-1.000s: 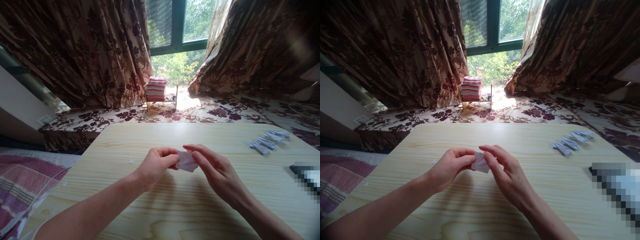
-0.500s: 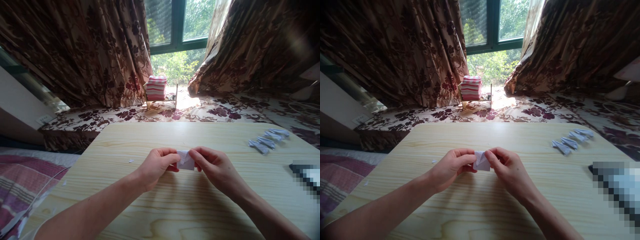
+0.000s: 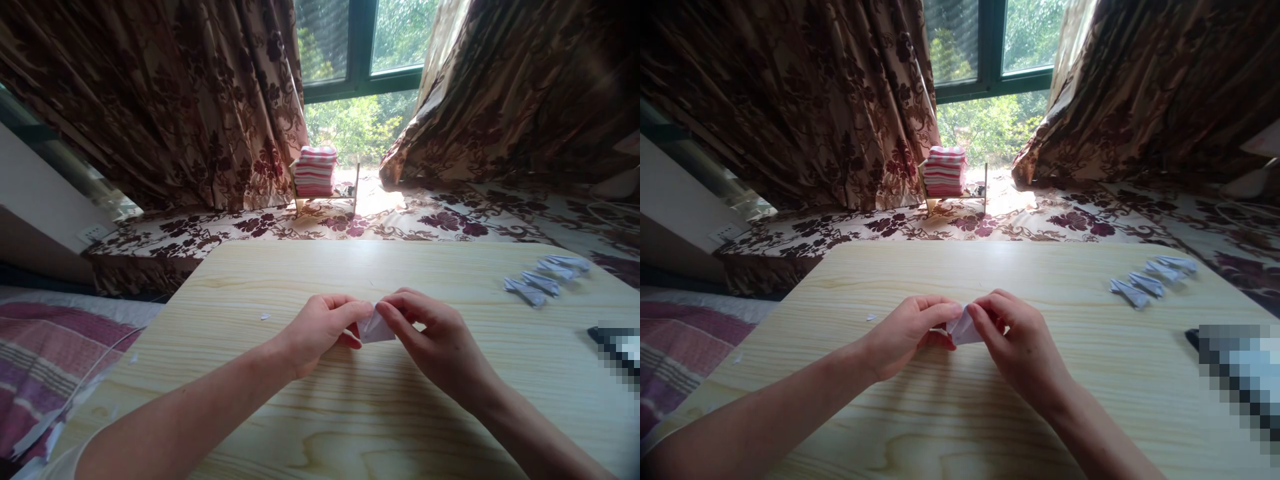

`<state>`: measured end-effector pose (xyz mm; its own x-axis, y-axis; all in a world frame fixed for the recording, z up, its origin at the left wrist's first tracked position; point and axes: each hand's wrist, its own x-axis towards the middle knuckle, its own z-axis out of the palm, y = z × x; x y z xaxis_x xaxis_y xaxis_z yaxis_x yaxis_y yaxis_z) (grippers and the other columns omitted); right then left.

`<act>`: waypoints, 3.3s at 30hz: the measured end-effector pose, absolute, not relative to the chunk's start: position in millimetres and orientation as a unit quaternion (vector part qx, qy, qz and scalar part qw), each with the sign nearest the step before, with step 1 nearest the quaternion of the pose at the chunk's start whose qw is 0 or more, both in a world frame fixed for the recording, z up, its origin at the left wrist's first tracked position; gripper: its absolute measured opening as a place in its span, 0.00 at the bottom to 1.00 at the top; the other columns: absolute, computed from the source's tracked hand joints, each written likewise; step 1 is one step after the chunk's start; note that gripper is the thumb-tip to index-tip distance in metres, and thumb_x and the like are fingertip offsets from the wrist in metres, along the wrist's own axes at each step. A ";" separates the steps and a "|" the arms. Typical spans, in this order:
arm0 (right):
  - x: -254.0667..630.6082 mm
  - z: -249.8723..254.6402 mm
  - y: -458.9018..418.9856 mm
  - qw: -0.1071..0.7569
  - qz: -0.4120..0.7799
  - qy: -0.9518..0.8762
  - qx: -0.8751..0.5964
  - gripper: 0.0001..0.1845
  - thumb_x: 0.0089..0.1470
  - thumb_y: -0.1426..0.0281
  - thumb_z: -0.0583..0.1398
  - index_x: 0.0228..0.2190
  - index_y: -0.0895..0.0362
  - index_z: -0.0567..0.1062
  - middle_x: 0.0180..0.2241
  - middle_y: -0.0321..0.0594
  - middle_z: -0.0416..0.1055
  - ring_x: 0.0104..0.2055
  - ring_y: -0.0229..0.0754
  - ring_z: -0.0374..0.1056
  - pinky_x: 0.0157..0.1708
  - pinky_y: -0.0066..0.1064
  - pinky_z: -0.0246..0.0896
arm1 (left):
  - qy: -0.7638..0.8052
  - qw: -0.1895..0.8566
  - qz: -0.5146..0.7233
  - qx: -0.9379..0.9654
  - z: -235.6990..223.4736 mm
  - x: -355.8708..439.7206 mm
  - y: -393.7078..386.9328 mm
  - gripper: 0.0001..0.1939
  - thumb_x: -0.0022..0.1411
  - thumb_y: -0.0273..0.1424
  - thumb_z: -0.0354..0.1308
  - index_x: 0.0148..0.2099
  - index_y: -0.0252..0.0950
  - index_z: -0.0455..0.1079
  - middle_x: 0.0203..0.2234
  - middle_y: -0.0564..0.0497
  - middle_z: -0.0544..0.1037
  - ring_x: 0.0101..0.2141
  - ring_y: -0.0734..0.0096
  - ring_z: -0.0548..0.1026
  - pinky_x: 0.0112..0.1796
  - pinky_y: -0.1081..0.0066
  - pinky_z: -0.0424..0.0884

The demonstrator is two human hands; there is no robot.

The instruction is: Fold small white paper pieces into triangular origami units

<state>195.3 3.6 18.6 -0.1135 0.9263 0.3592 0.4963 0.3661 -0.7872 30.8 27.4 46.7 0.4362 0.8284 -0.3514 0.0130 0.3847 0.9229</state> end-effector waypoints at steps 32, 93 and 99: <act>194.0 16.3 2.9 0.478 0.232 -0.711 -0.460 0.07 0.58 0.73 0.56 0.36 0.55 0.74 0.30 0.37 0.68 0.27 0.35 0.63 0.23 0.26 0.60 | 0.451 0.692 0.318 0.466 44.1 31.4 28.5 0.10 0.52 0.32 0.58 0.23 0.30 0.71 0.19 0.51 0.69 0.23 0.75 0.67 0.27 0.73 0.67; 196.0 25.0 4.2 0.446 0.430 -0.585 -0.524 0.15 0.50 0.60 0.60 0.24 0.59 0.76 0.21 0.35 0.69 0.24 0.35 0.60 0.23 0.25 0.54 | 0.460 0.634 0.310 0.539 39.4 31.3 28.1 0.14 0.53 0.37 0.59 0.25 0.30 0.73 0.19 0.52 0.70 0.24 0.76 0.66 0.28 0.73 0.64; 194.5 25.6 3.3 0.443 0.453 -0.575 -0.518 0.13 0.49 0.62 0.61 0.25 0.60 0.76 0.22 0.36 0.71 0.25 0.34 0.61 0.24 0.25 0.55 | 0.455 0.588 0.317 0.589 40.0 28.2 28.7 0.13 0.55 0.32 0.57 0.21 0.30 0.70 0.17 0.54 0.67 0.24 0.76 0.64 0.28 0.74 0.60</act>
